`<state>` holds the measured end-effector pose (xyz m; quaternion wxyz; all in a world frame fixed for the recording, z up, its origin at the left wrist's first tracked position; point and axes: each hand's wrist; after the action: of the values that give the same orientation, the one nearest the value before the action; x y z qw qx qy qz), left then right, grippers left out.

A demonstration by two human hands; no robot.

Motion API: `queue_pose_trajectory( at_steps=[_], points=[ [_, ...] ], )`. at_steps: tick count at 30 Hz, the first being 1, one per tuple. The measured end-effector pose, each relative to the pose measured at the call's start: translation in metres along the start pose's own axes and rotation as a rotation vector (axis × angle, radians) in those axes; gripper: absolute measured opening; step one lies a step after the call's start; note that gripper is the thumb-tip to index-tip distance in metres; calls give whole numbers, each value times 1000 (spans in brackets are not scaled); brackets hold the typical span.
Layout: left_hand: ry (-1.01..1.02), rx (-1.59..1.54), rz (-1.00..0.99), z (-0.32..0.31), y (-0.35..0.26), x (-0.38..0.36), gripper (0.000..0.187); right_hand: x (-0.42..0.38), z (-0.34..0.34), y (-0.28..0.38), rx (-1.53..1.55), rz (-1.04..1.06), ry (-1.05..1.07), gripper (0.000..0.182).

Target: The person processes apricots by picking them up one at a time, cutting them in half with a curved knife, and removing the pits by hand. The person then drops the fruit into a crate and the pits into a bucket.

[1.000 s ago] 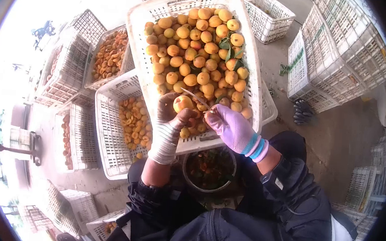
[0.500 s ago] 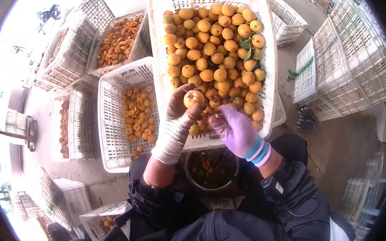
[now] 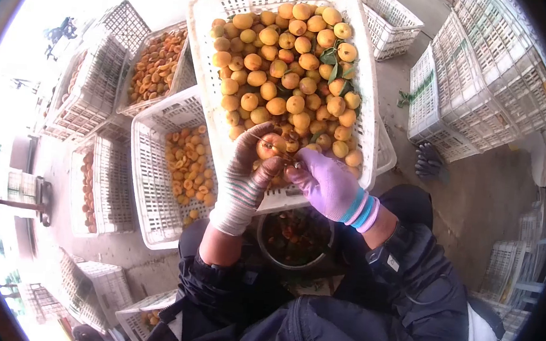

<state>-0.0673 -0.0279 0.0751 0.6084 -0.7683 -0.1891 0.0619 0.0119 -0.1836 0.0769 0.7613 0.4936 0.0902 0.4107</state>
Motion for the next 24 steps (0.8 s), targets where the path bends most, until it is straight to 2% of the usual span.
queue_pose_trajectory(
  at_steps=[2, 5, 7, 12, 14, 18, 20, 24],
  points=[
    [4, 18, -38, -2, 5, -1, 60, -1, -3, -2, 10, -2, 3, 25],
    [-54, -50, 58, -5, 7, -3, 59, -1, -7, 1, -98, 33, -45, 25],
    [-72, -297, 77, -9, 4, -1, 60, -2, -9, 0, -125, 28, -38, 26],
    [-20, -43, 76, -8, -2, 0, 68, -2, -5, 2, -73, -9, -49, 26],
    [-71, 119, -66, -13, 6, 3, 74, -2, -6, 0, -82, -21, -43, 26],
    [-127, 201, -146, -10, 12, 2, 74, -1, -10, 3, -73, -25, -61, 25],
    [-131, -174, 76, -2, 18, 2, 74, 1, -13, 3, -134, 8, -67, 25],
    [-153, -135, 108, 3, 20, 2, 69, 1, -12, 7, -208, 35, -75, 24]
  ],
)
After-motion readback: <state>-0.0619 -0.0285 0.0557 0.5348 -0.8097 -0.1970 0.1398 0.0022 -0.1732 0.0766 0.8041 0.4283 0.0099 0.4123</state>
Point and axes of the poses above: each hand's wrist, its own x-axis towards the middle knuckle, its own z-axis out of the back of the hand, y = z × x, and after that the axes turned 2 degrees about x, right-handed
